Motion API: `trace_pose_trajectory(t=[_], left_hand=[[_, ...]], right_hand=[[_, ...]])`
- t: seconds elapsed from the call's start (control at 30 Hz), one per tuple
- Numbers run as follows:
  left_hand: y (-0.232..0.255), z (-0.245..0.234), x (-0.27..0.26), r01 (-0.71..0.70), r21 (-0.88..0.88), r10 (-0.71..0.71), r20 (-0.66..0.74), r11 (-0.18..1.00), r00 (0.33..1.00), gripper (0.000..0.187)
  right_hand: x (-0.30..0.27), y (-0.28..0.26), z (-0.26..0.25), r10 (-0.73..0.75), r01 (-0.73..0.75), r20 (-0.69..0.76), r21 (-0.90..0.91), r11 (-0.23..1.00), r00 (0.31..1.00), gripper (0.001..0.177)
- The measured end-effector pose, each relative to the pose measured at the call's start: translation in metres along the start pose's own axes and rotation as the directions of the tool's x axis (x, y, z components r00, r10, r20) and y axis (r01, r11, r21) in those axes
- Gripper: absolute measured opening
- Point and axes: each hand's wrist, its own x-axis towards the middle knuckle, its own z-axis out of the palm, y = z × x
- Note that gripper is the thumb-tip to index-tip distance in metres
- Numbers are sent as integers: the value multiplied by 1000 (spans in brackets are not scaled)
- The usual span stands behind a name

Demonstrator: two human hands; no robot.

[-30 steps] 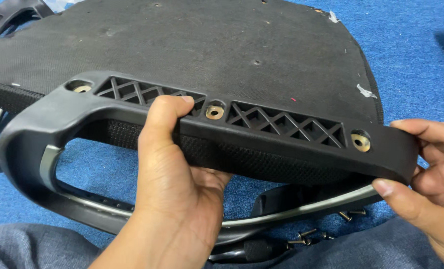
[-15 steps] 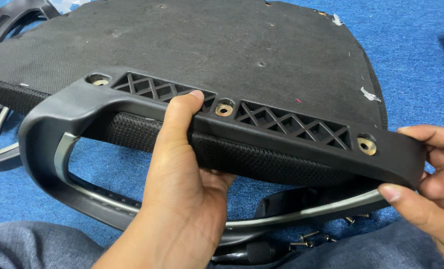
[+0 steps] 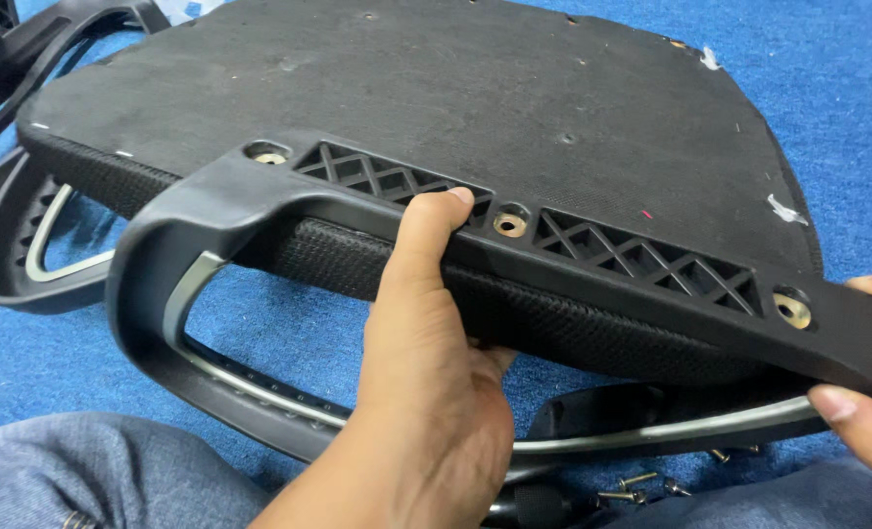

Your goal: The person sits on the floor and attaches a black plastic frame to a black cushioned seat using a screwdriver and screws. They align the frame, insert screws, and tighten them to secure the parts together.

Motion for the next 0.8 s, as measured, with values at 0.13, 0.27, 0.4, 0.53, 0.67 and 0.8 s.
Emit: trace_pose_trajectory(t=[0.13,0.27,0.4,0.53,0.67,0.8], left_hand=[[2,-1,0,39,54,-35,-70,998,997,51],[-1,-2,2,-14,19,15,-7,1000,1000,45],[-3,-3,3,-38,17,38,35,999,999,44],[-3,-2,3,-22,9,22,-2,1000,1000,43],[-1,1,2,-9,25,9,-29,1000,1000,40],[0,2,2,-24,33,24,0,999,1000,34]], right_hand=[[-7,-18,5,13,1,-86,153,988,996,63],[-7,-33,6,-17,30,-91,146,989,996,63],[-7,-32,7,43,-22,-102,194,981,994,69],[-7,-25,8,59,-32,-111,233,972,992,71],[-7,-32,5,20,-6,-62,210,978,998,67],[-9,-51,9,13,9,-64,341,940,998,69]])
